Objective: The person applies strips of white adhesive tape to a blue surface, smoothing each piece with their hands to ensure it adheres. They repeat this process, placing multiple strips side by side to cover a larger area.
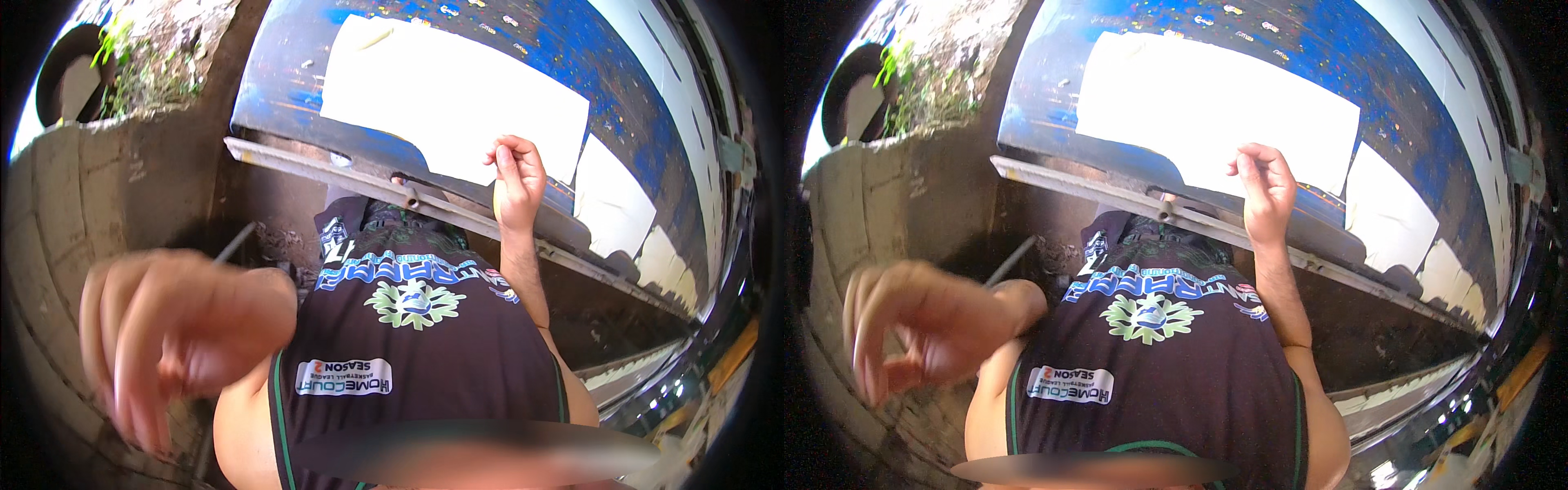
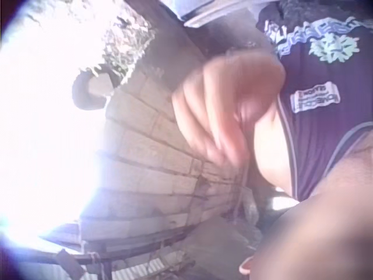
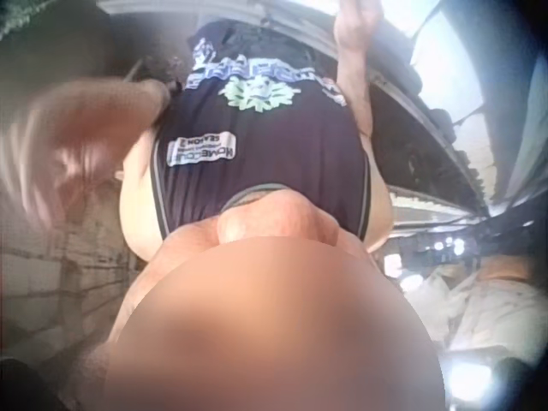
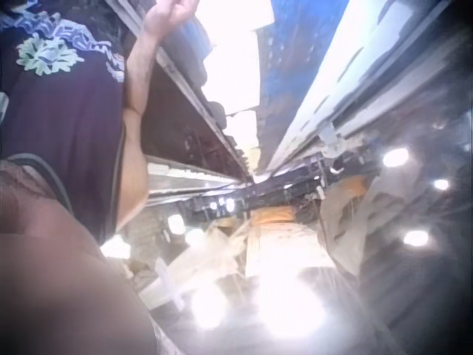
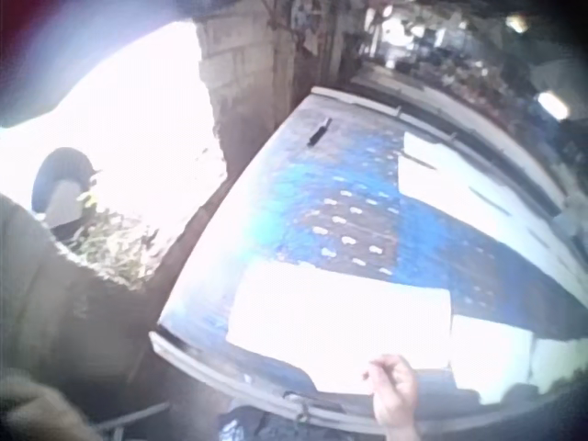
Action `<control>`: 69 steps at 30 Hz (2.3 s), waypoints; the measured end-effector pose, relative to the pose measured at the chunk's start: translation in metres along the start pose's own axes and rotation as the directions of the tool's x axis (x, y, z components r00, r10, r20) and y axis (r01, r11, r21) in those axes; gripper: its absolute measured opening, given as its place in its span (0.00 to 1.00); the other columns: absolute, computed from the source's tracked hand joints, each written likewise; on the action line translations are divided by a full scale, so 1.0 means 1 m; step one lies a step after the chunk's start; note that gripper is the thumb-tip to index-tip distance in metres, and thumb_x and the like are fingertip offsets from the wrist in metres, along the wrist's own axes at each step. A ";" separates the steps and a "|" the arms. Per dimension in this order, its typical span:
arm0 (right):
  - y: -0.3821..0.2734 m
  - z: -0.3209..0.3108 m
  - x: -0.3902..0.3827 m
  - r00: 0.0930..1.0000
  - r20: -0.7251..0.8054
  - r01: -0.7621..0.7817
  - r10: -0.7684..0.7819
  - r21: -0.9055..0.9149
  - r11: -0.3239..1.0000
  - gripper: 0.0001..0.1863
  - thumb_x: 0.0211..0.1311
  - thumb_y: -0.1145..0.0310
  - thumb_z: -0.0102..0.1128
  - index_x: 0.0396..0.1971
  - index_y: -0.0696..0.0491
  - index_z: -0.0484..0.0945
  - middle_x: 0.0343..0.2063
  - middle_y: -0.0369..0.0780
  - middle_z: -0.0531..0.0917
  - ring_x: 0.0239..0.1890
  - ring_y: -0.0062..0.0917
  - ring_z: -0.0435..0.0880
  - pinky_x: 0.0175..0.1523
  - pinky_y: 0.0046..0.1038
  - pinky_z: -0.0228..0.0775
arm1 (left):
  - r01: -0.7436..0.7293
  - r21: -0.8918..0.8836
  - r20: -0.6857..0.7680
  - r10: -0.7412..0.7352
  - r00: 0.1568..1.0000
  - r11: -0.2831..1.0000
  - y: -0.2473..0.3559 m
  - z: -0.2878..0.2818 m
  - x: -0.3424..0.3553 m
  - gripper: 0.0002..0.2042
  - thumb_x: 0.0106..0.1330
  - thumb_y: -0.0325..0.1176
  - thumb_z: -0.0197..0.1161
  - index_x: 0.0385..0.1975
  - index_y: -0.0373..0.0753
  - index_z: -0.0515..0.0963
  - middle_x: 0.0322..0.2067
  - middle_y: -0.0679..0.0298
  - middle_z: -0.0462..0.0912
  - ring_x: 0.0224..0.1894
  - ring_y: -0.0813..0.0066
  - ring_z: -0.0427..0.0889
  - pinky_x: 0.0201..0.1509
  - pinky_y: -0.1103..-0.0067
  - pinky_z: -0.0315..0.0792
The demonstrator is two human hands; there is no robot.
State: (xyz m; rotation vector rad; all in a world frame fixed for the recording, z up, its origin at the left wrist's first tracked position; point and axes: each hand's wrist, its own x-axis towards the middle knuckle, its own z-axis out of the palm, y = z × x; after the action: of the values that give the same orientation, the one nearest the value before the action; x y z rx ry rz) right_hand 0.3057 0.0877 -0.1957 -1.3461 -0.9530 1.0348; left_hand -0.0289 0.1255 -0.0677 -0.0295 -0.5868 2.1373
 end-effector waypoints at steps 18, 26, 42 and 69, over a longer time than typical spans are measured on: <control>0.011 -0.075 -0.034 0.927 -0.372 -0.088 -0.043 -0.327 0.941 0.10 0.81 0.71 0.64 0.54 0.58 0.83 0.41 0.35 0.87 0.44 0.18 0.84 0.53 0.25 0.76 | 0.297 0.915 -0.402 -0.536 0.742 -0.274 0.030 -0.282 0.070 0.15 0.89 0.40 0.52 0.50 0.36 0.82 0.20 0.75 0.69 0.21 0.89 0.67 0.27 0.82 0.70; 0.050 -0.180 0.080 0.906 -0.396 -0.247 -0.151 -0.783 0.571 0.12 0.75 0.66 0.68 0.49 0.58 0.86 0.41 0.40 0.92 0.46 0.26 0.89 0.55 0.29 0.79 | -0.595 0.555 -0.157 -0.776 0.611 -0.581 0.016 -0.323 0.111 0.15 0.73 0.47 0.73 0.44 0.40 0.87 0.28 0.62 0.78 0.29 0.66 0.81 0.35 0.66 0.76; 0.089 -0.159 0.111 0.954 -0.247 -0.076 -0.170 -0.748 0.659 0.11 0.81 0.62 0.64 0.48 0.54 0.79 0.36 0.36 0.83 0.39 0.25 0.81 0.49 0.29 0.75 | -0.427 0.595 -0.180 -0.630 0.756 -0.681 0.046 -0.350 0.106 0.03 0.76 0.25 0.64 0.43 0.35 0.77 0.40 0.51 0.87 0.45 0.46 0.87 0.49 0.61 0.80; -0.048 -0.214 -0.092 0.688 -0.298 -0.082 -0.662 -0.938 0.336 0.06 0.73 0.76 0.70 0.46 0.58 0.90 0.40 0.39 0.90 0.43 0.27 0.89 0.50 0.28 0.80 | -0.492 0.775 -0.095 -0.842 0.531 -0.398 -0.005 -0.219 0.092 0.09 0.78 0.22 0.58 0.48 0.36 0.86 0.37 0.55 0.90 0.38 0.64 0.88 0.45 0.72 0.79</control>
State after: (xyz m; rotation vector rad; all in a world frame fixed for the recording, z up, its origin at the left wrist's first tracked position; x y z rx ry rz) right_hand 0.4853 -0.0600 -0.1479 -2.0914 -1.1940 -0.5213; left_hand -0.0299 0.2864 -0.2426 2.0643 1.1145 1.0509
